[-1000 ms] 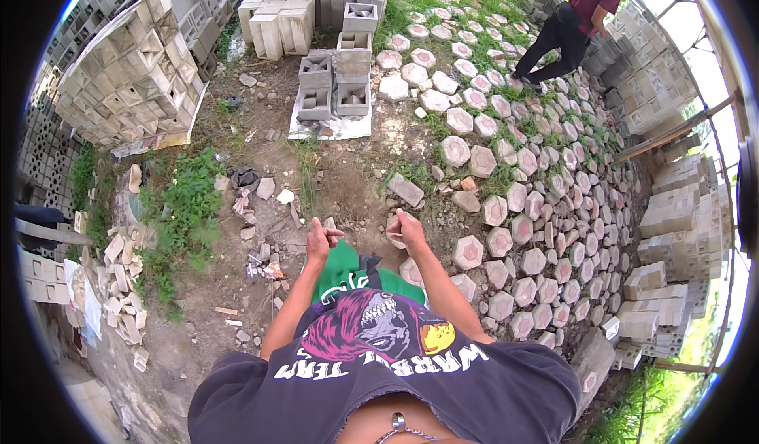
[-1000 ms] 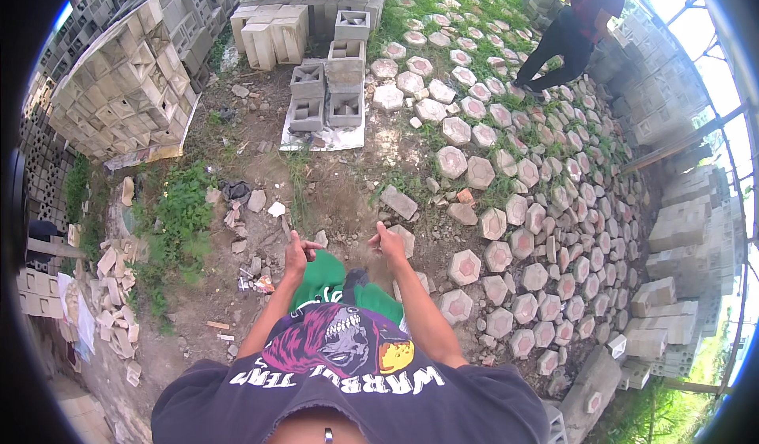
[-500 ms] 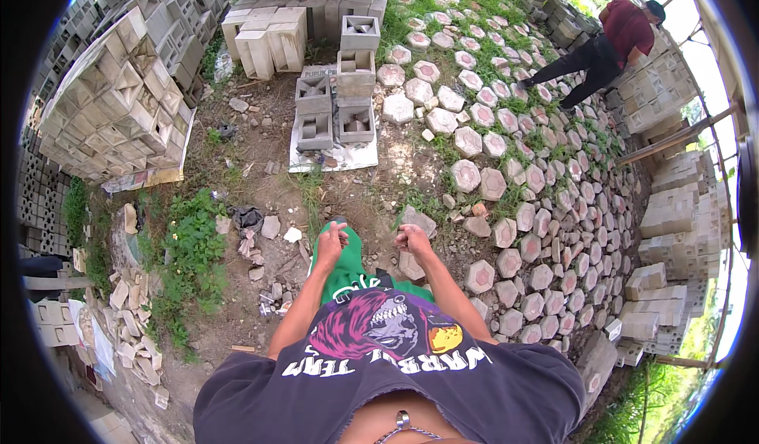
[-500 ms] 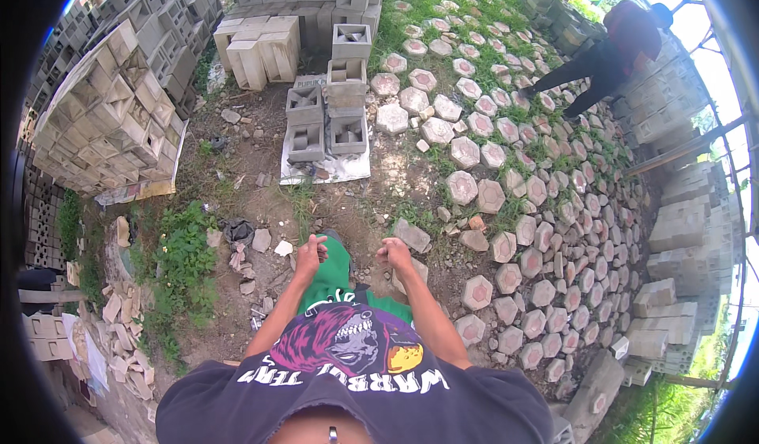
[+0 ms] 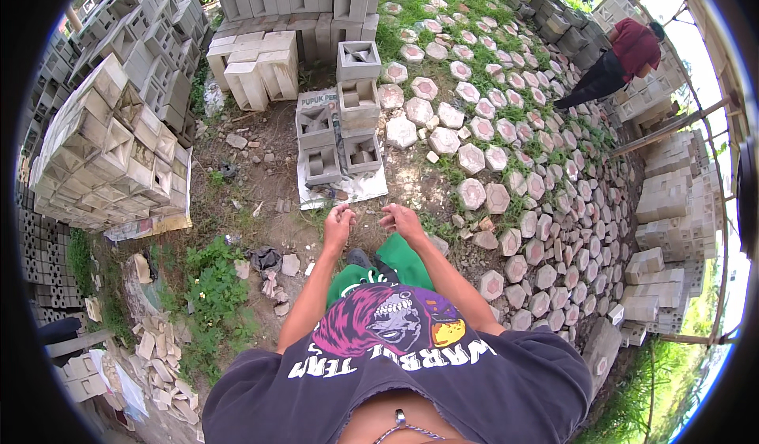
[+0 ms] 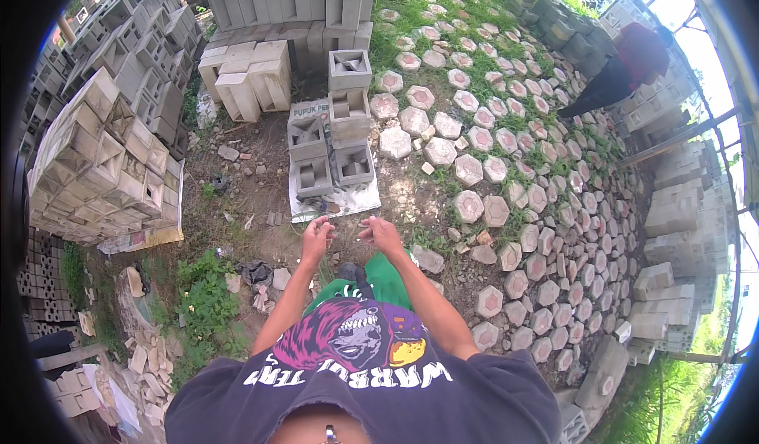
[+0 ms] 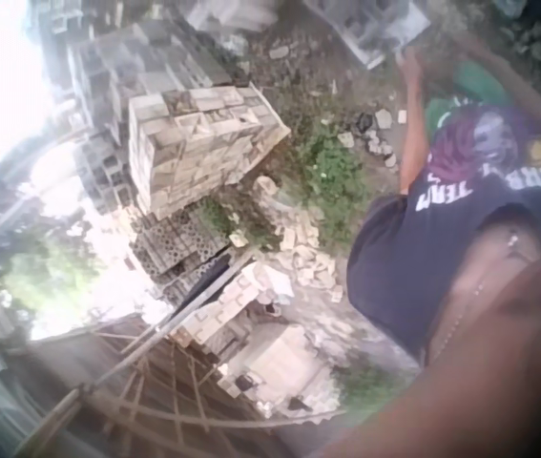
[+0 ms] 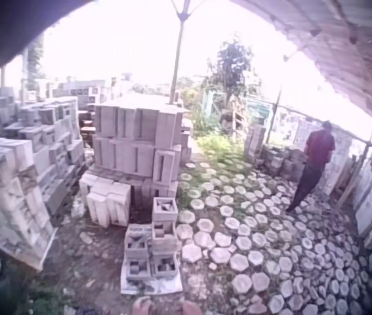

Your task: The person stacks several cinder blocks by hand, placing one block at a time on top of others in a yard.

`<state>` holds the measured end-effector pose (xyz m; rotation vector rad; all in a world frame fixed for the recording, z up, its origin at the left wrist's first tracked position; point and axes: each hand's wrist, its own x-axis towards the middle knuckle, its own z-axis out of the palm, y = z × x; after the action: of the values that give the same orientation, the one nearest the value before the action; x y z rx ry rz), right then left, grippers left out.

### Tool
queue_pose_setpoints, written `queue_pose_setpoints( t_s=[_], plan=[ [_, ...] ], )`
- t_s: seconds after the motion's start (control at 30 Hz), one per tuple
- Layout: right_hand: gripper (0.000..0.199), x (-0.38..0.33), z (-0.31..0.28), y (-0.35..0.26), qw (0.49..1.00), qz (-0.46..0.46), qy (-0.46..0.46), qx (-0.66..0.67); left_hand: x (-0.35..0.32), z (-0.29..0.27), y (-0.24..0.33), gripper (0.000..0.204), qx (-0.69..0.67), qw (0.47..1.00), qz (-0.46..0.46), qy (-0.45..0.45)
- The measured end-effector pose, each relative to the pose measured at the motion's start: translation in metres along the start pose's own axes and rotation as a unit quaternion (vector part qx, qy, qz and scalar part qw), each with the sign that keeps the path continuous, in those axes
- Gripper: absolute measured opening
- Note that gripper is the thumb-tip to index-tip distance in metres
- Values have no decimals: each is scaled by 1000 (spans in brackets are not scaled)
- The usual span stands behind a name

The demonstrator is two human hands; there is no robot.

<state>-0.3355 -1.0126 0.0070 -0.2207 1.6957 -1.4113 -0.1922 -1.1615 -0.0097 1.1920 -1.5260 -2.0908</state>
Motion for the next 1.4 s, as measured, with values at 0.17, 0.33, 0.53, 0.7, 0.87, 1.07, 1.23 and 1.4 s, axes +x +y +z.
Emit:
queue_pose_setpoints(
  t_s=[0.17,0.33,0.53,0.7,0.87,1.07,1.23,1.4],
  plan=[
    [33,19,0,-11,1000,-19,12,-12,14,11,13,33,-8,999,-25,18],
    [27,47,-17,-30,992,-19,2,-128,44,19,11,32,8,999,-41,-17],
    [18,99,-37,-62,984,-58,61,-154,98,39,35,35,3,1000,-15,7],
    [25,109,-49,-123,981,-46,59,-177,113,51,70,29,-21,998,-22,57],
    [30,114,-61,-144,978,-23,74,-191,113,61,92,32,31,997,-36,69],
    [30,135,-67,-118,987,-15,77,-139,115,60,99,38,61,993,-88,60],
    [33,151,-62,-118,983,57,73,-159,135,53,90,39,67,989,-119,51],
    [41,192,-67,-120,990,55,89,-99,190,55,102,39,56,987,-147,17]
  ],
)
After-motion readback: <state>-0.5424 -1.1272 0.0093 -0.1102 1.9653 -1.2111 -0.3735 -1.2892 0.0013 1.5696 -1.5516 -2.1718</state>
